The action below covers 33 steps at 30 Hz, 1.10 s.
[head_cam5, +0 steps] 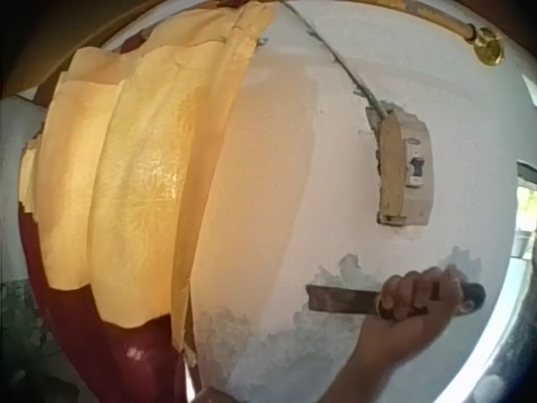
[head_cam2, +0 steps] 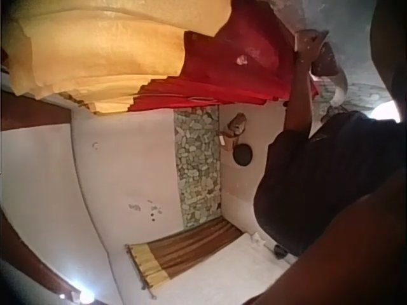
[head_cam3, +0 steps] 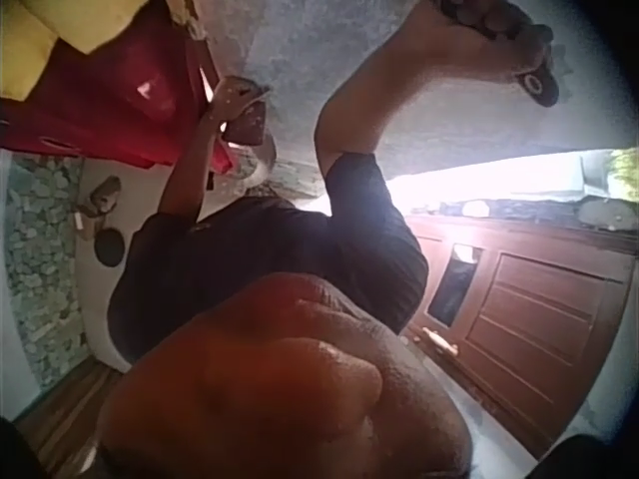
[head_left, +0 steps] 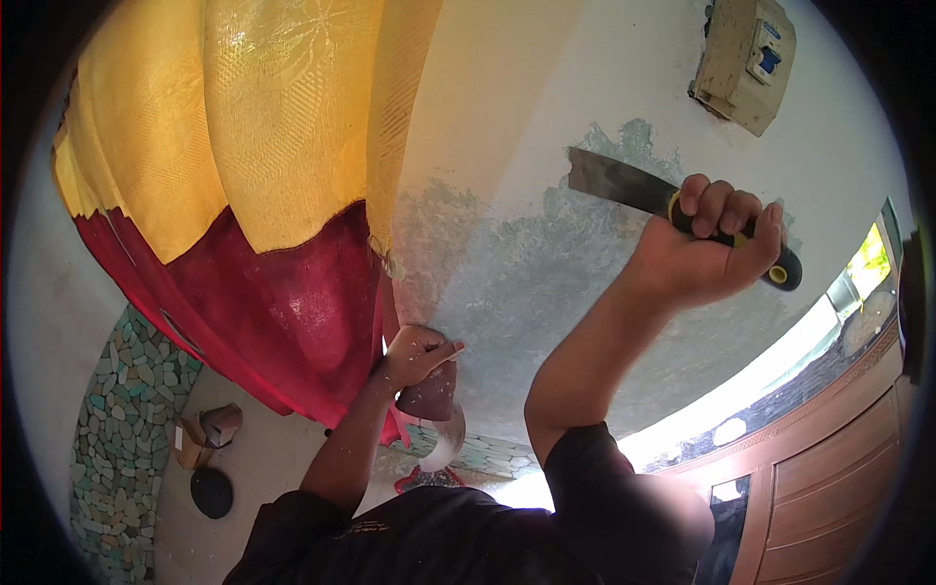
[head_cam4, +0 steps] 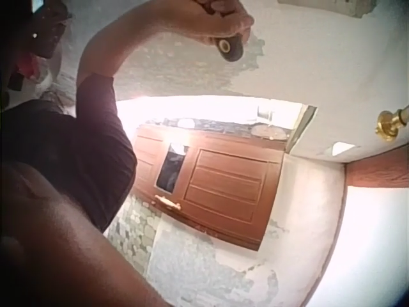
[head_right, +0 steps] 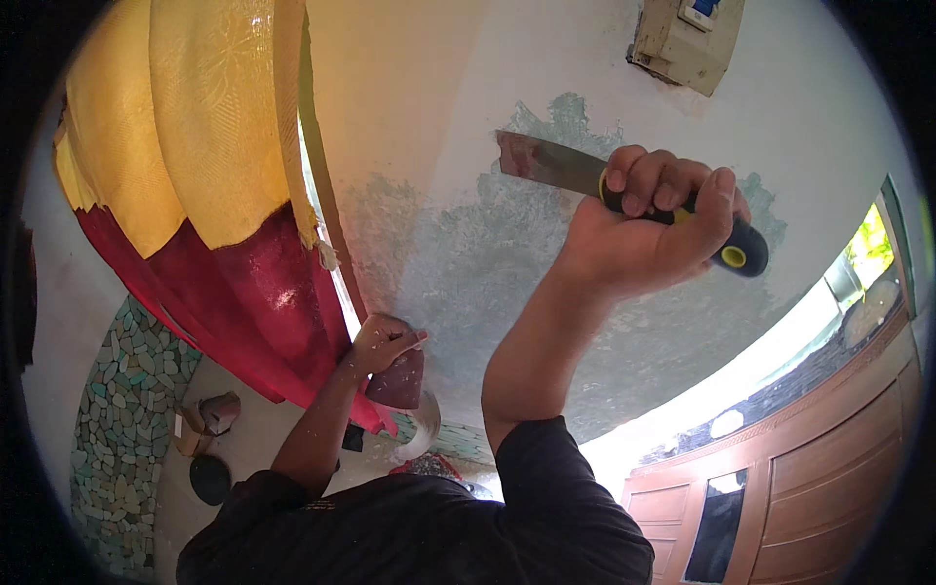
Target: The recorder is scraping old paint or plaster off a wall using a metal scraper and سپس sanding the area with a piece of sandpaper.
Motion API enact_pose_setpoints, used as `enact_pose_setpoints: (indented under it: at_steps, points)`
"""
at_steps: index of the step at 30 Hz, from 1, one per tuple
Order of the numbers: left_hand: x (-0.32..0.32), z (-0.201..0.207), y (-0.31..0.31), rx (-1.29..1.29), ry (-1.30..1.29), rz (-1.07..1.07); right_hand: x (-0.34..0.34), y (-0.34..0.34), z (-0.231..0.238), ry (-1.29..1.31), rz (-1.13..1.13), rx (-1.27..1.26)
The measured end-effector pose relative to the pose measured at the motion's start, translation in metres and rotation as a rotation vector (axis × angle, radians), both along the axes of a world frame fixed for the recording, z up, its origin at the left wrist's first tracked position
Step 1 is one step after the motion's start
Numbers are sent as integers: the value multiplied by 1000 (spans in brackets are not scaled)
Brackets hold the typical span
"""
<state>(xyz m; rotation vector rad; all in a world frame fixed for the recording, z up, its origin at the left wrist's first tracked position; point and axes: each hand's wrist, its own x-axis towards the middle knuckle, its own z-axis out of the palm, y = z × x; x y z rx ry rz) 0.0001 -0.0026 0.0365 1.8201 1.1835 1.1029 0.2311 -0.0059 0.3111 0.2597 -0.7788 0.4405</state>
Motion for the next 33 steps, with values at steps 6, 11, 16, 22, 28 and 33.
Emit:
enact_pose_setpoints:
  at_steps: [6, 11, 16, 22, 28, 33]
  points:
    - [2, 1, -2, -8, -5, 12, 13, -23, -7, -11, 29, 136]
    - [2, 8, -7, 8, 27, 48, -5, -10, 1, -35, -72, -42]
    - [4, 4, -4, 0, -18, 19, 7, -10, -7, -14, 2, 87]
    - [0, -1, -2, 17, -1, 41, 0, -12, -4, -46, 63, 108]
    - [5, 4, -5, 6, -22, 39, -6, -5, 2, -49, -3, 32]
    - [2, 0, -4, 18, -1, 64, 5, -17, -7, -5, 170, 188]
